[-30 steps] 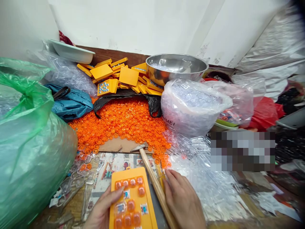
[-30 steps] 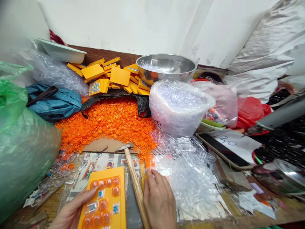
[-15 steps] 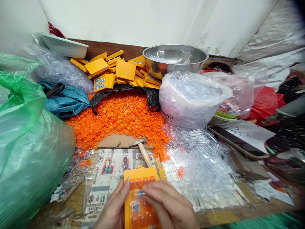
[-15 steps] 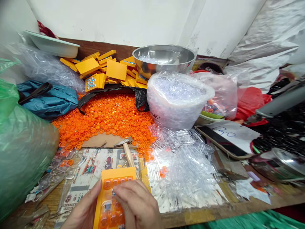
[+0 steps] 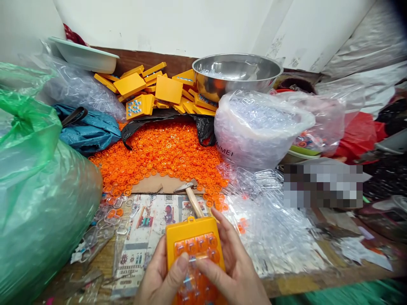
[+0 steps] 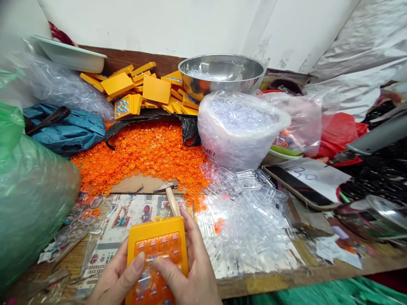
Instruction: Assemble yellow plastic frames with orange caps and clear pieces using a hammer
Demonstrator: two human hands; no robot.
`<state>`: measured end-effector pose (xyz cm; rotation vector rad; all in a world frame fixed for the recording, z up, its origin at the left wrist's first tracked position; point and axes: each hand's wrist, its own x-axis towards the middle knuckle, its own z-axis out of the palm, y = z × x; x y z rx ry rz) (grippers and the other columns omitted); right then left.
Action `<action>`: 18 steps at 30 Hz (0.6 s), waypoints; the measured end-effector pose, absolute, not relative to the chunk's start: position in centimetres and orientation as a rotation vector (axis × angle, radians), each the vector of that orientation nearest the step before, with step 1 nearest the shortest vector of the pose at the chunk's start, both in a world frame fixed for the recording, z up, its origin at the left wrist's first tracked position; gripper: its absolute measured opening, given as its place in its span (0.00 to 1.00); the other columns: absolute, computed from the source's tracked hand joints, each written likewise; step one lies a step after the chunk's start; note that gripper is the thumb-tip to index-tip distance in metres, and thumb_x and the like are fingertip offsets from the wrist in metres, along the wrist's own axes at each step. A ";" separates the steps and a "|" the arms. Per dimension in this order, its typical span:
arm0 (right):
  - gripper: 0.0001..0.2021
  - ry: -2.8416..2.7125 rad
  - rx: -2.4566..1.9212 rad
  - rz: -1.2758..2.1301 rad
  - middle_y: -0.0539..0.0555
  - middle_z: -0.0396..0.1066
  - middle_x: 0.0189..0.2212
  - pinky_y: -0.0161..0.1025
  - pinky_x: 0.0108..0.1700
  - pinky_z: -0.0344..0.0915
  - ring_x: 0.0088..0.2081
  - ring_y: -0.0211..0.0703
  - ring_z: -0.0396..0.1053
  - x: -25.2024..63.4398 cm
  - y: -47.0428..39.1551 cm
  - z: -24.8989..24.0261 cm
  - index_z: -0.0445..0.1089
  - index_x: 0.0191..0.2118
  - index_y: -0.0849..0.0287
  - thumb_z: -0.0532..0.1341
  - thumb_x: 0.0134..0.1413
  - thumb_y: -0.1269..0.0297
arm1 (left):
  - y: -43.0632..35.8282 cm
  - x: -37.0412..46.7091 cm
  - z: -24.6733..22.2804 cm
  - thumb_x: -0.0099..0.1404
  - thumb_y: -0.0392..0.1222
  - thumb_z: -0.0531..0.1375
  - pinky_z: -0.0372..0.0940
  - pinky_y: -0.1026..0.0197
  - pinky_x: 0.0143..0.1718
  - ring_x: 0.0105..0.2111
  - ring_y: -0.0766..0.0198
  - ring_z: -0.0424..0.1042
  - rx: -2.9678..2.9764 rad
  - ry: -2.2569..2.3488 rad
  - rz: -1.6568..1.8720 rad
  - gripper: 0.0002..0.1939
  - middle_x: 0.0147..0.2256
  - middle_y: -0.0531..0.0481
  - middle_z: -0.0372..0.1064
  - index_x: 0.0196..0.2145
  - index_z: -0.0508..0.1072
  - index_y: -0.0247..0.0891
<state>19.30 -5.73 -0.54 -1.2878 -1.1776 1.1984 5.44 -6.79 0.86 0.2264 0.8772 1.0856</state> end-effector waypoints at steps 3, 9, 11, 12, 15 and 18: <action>0.34 -1.000 -1.179 1.378 0.56 0.61 0.62 0.44 0.56 0.65 0.59 0.50 0.64 18.3 -5.8 -0.5 0.57 0.61 0.46 0.68 0.48 0.63 | -7.0 5.2 0.9 0.54 0.50 0.69 0.62 0.52 0.56 0.54 0.44 0.68 0.337 1.012 1.121 0.35 0.50 0.40 0.74 0.57 0.65 0.39; 0.32 -1.073 -1.159 1.285 0.53 0.63 0.61 0.43 0.54 0.68 0.56 0.47 0.67 17.8 -5.5 -1.1 0.56 0.62 0.42 0.66 0.52 0.60 | -6.8 4.8 0.6 0.52 0.50 0.70 0.63 0.53 0.56 0.56 0.45 0.67 0.273 1.021 1.125 0.38 0.53 0.40 0.72 0.59 0.64 0.39; 0.29 -1.284 -1.254 1.107 0.55 0.69 0.56 0.39 0.48 0.72 0.51 0.44 0.72 19.2 -4.8 -0.9 0.54 0.63 0.46 0.61 0.57 0.57 | -6.5 4.7 0.9 0.53 0.48 0.70 0.64 0.50 0.56 0.53 0.44 0.71 0.131 0.938 1.102 0.40 0.51 0.39 0.74 0.61 0.61 0.40; 0.26 -1.455 -1.337 0.917 0.56 0.72 0.53 0.38 0.45 0.74 0.47 0.43 0.75 20.1 -4.4 -0.7 0.56 0.62 0.49 0.59 0.60 0.56 | -6.3 4.7 1.1 0.54 0.47 0.70 0.65 0.48 0.55 0.51 0.44 0.72 0.063 0.930 1.084 0.40 0.50 0.40 0.75 0.61 0.60 0.41; 0.11 -1.911 -1.549 0.140 0.55 0.77 0.41 0.43 0.41 0.71 0.41 0.46 0.75 23.2 -3.5 -0.6 0.71 0.46 0.55 0.58 0.60 0.59 | -5.8 4.2 1.8 0.58 0.47 0.67 0.67 0.46 0.53 0.49 0.43 0.73 -0.108 0.916 1.012 0.38 0.48 0.40 0.76 0.62 0.60 0.39; 0.09 -2.054 -1.619 -0.119 0.54 0.77 0.34 0.48 0.38 0.63 0.38 0.53 0.72 24.6 -3.3 -1.5 0.74 0.39 0.58 0.56 0.57 0.70 | -5.6 3.4 2.1 0.60 0.47 0.65 0.65 0.46 0.55 0.52 0.43 0.71 -0.221 0.786 1.023 0.36 0.48 0.39 0.76 0.63 0.60 0.36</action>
